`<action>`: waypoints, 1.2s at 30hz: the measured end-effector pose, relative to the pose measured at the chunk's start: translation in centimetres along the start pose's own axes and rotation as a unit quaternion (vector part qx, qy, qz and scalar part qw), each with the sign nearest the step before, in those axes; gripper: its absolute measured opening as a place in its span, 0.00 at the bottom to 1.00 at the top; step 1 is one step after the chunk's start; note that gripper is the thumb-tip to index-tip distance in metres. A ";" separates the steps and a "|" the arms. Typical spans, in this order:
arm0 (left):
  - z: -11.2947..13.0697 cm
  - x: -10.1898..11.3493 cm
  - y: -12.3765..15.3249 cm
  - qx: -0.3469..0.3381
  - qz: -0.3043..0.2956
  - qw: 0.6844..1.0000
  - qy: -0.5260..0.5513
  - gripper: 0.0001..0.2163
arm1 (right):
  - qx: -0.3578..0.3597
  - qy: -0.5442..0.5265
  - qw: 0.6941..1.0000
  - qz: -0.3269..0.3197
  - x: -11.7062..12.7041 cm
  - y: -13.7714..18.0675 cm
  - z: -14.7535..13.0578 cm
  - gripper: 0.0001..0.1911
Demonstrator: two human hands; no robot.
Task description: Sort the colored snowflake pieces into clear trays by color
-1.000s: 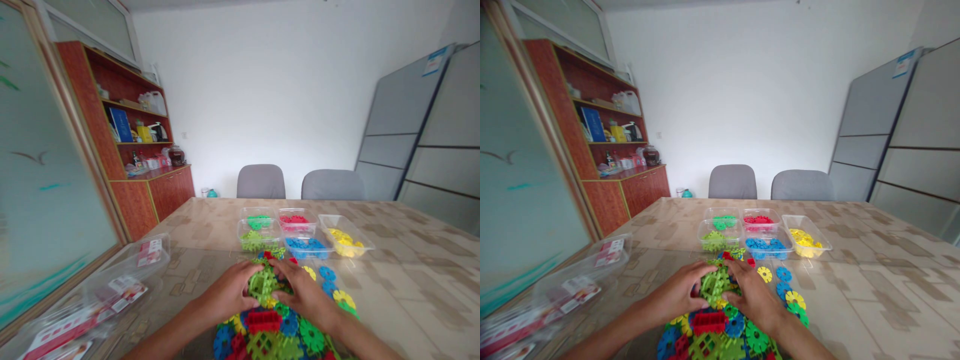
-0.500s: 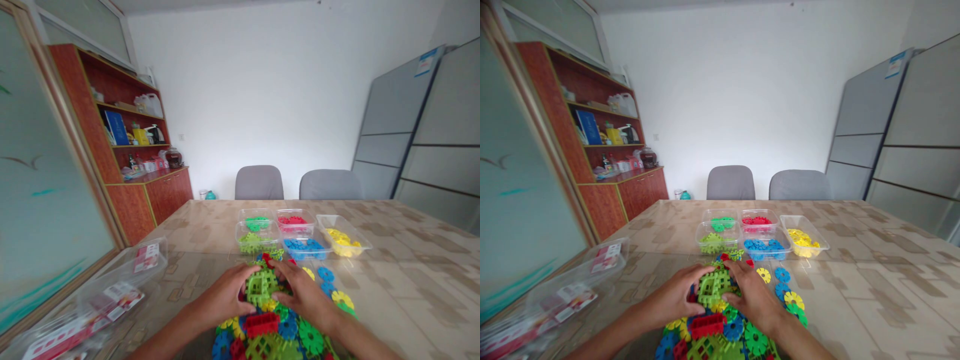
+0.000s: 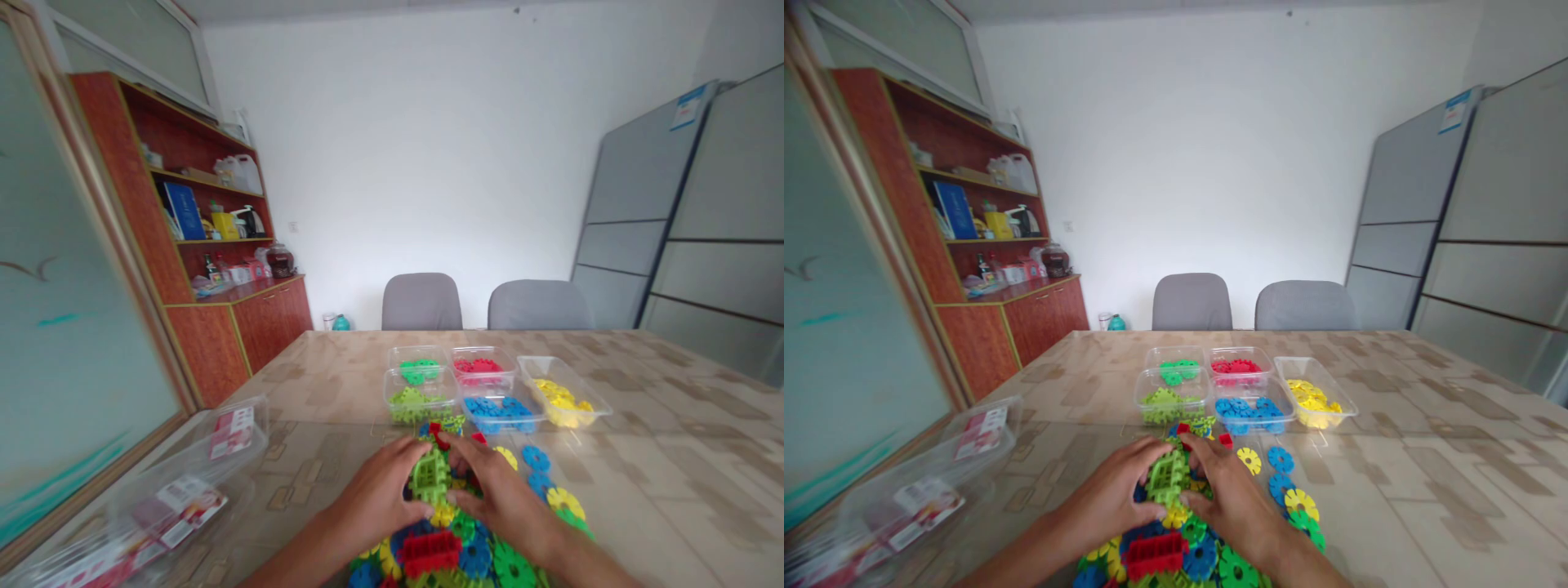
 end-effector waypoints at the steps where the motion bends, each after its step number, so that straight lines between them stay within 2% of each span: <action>1: 0.0 -0.3 0.0 0.000 0.003 1.000 -0.005 0.32 | 0.001 -0.004 1.000 -0.007 0.3 0.0 0.0 0.34; 5: 0.2 -0.2 0.2 -0.007 0.022 1.000 -0.013 0.31 | 0.023 -0.009 0.999 -0.024 1.7 -0.1 0.0 0.35; 9: 0.5 2.8 -0.9 0.034 0.053 0.998 -0.006 0.29 | 0.009 -0.011 1.000 0.011 3.3 -0.7 0.2 0.26; 12: 0.2 5.5 -4.0 0.051 0.060 0.996 -0.035 0.29 | -0.008 -0.014 0.999 0.029 4.0 -1.0 0.6 0.23; 15: -0.4 6.8 -8.6 0.045 0.050 0.996 -0.054 0.27 | -0.007 -0.013 0.999 0.036 4.3 -1.0 0.7 0.22; 18: -0.9 6.0 -12.9 0.039 0.016 0.996 -0.077 0.21 | -0.004 -0.011 0.999 0.040 4.6 -0.9 0.6 0.21; 21: -1.1 4.5 -15.4 0.037 -0.027 0.995 -0.091 0.13 | 0.001 -0.008 0.999 0.046 4.9 -0.8 0.5 0.20; 24: -1.7 3.9 -15.7 0.030 -0.049 0.993 -0.101 0.12 | 0.007 -0.007 0.999 0.050 5.2 -0.8 0.6 0.18; 31: -4.5 5.7 -12.6 0.037 -0.057 0.987 -0.147 0.11 | 0.015 0.016 0.999 0.033 4.7 -1.1 1.1 0.09; 36: -5.2 5.0 -12.4 0.063 -0.060 0.983 -0.163 0.12 | 0.016 0.019 0.999 0.020 4.3 -1.0 1.2 0.10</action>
Point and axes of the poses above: each hand's wrist, its own y-axis away from the middle knuckle, its own x-axis out of the back of the hand, z = x × y, the point moved 1 cm from there along -y, towards the middle knuckle, and after that the axes turned 6 degrees about x, right-handed, at the moved point
